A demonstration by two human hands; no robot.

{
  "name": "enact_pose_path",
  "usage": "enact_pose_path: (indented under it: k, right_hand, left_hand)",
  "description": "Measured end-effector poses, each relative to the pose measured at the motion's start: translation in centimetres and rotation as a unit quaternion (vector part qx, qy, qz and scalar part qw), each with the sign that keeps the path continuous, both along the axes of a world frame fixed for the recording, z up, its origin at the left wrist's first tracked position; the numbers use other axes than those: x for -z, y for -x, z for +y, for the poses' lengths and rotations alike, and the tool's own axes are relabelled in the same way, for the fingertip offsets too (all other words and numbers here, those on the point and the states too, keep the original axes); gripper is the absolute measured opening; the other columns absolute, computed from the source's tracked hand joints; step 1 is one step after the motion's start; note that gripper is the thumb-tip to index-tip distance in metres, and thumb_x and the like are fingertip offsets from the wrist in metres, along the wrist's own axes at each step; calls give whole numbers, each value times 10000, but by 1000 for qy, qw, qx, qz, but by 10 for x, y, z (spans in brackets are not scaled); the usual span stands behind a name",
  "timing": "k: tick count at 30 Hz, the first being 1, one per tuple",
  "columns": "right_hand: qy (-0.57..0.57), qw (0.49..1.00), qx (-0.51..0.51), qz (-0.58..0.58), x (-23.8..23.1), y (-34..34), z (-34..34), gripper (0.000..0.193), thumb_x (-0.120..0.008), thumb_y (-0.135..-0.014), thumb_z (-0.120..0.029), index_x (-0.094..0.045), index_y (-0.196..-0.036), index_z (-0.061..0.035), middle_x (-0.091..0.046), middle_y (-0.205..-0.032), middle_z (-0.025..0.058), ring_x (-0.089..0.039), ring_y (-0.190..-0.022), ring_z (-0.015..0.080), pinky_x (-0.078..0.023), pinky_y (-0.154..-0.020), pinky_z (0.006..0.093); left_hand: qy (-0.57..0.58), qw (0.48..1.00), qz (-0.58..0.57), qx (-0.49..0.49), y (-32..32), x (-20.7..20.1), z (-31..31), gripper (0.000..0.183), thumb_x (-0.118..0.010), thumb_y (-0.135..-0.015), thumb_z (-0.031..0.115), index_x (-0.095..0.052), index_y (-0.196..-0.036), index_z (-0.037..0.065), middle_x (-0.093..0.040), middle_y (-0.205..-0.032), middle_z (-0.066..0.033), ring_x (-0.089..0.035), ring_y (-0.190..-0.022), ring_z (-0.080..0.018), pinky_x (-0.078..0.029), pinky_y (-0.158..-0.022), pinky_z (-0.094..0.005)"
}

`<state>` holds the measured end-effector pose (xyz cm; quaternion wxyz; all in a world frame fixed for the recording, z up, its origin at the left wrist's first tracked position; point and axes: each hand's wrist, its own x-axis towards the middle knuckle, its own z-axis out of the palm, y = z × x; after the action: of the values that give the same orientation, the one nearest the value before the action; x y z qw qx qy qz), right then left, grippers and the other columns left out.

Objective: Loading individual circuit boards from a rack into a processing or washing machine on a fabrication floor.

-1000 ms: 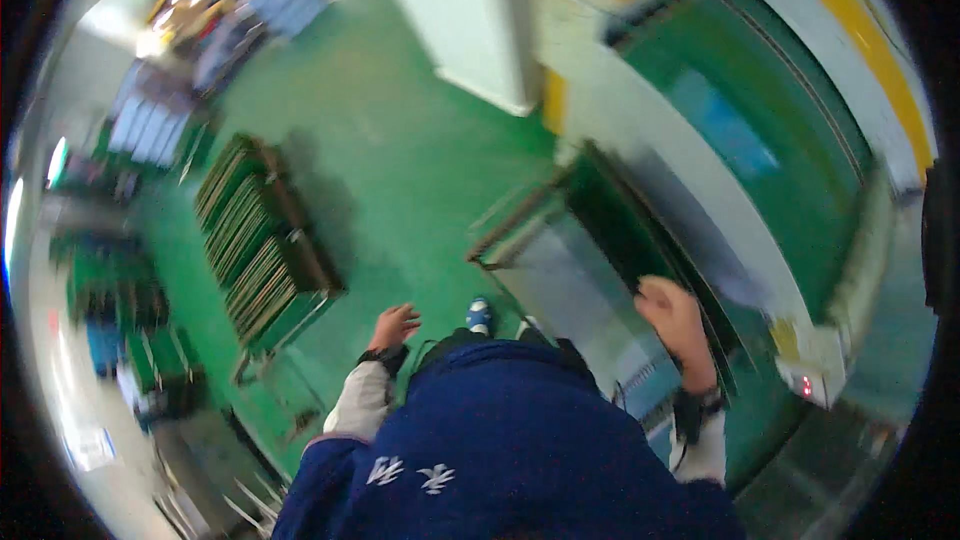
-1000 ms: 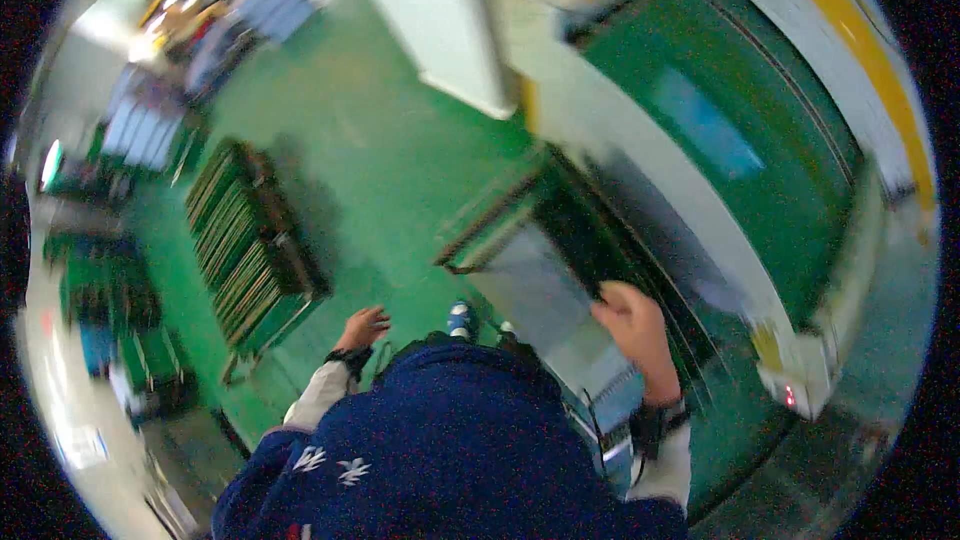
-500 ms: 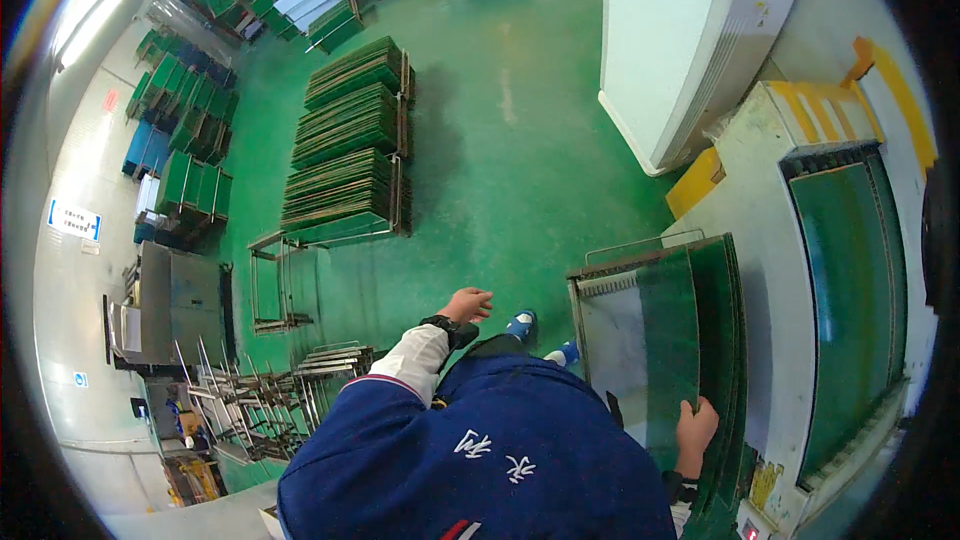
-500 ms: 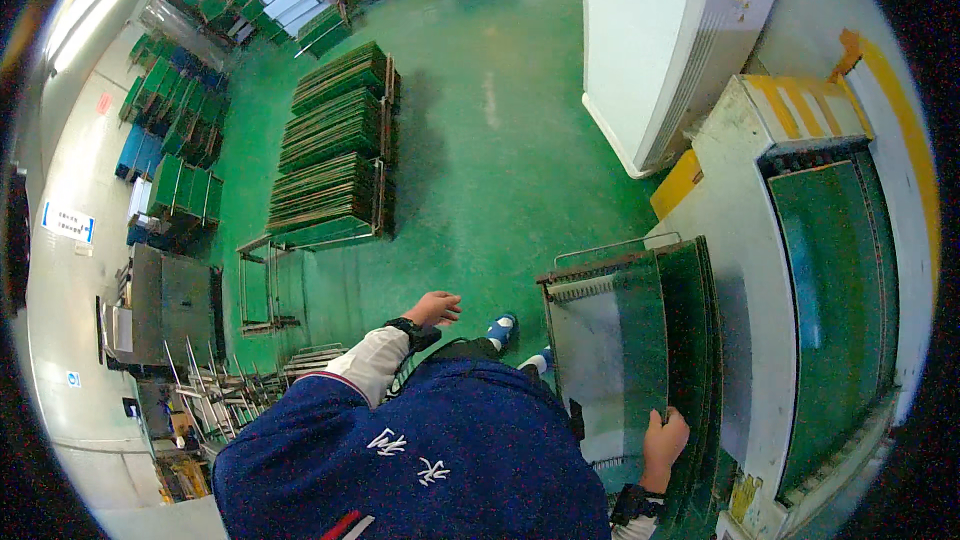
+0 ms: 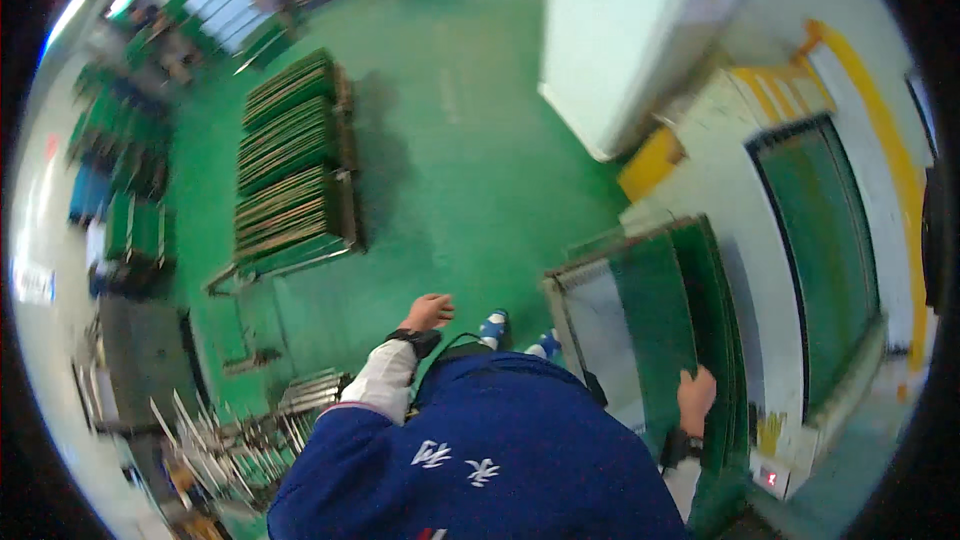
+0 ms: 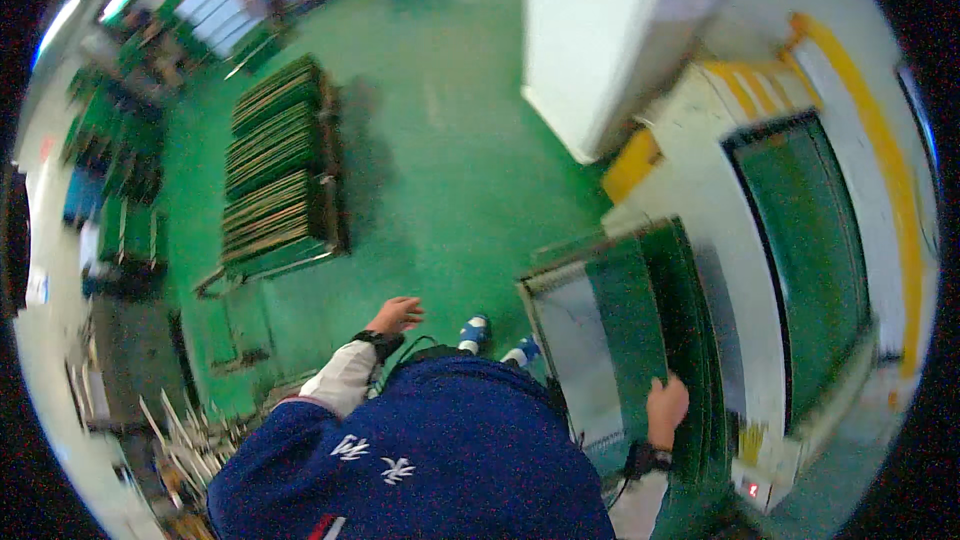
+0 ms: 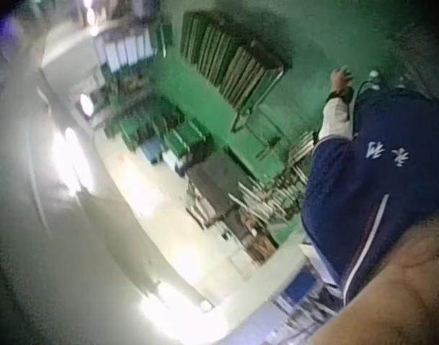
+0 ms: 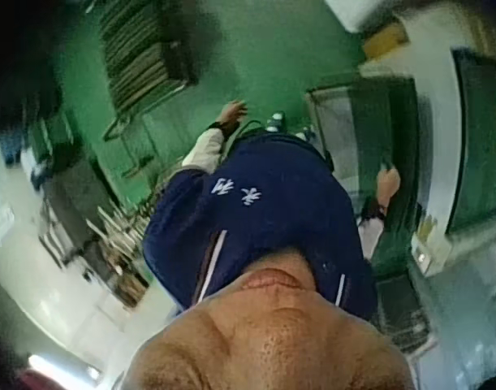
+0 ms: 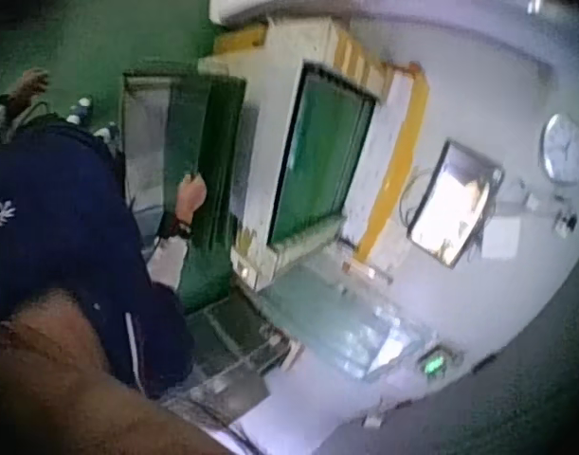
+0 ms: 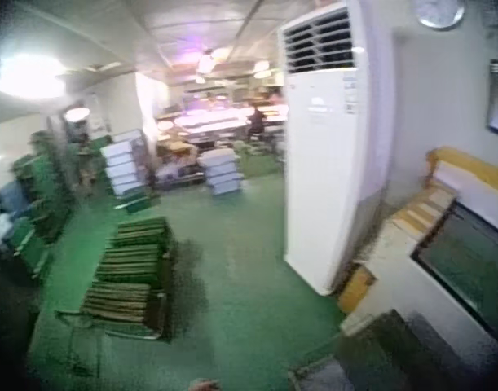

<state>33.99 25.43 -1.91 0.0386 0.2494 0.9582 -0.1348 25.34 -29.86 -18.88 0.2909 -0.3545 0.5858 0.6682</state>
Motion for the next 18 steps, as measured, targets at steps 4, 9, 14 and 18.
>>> enact_pose_path:
  k: [4,9,14,18]
  right_hand:
    - [10,999,40,-10,3,6,3,289,-628,-732,-244,-637,-920,-25,-622,-841,222,-587,-818,414,-462,-692,455]
    - [21,998,45,-32,-1,2,-1,314,-645,-729,-244,-654,-970,-41,-642,-884,197,-605,-862,370,-473,-750,440]
    - [36,994,81,-68,-6,-1,-13,329,-665,-719,-244,-658,-978,-42,-646,-883,186,-612,-861,352,-478,-747,431]
    - [24,993,103,-48,-10,-1,-17,290,-667,-720,-255,-665,-935,-60,-649,-874,174,-615,-853,344,-481,-736,431]
  left_hand:
    - [-8,1000,-14,-8,-3,18,-33,431,-600,-859,297,-478,-1172,26,-600,-1069,-166,-621,-854,-274,-501,-648,-363]
    - [-29,998,-47,-24,-7,58,-52,383,-577,-870,253,-484,-1145,3,-596,-1029,-172,-613,-769,-269,-483,-545,-330]
    - [-59,998,-38,0,9,56,-54,390,-579,-871,248,-487,-1140,-20,-602,-990,-175,-615,-766,-280,-479,-533,-335]
    - [-50,997,-36,49,23,42,-49,377,-571,-877,252,-499,-1137,-12,-601,-1003,-179,-613,-763,-291,-485,-542,-346]
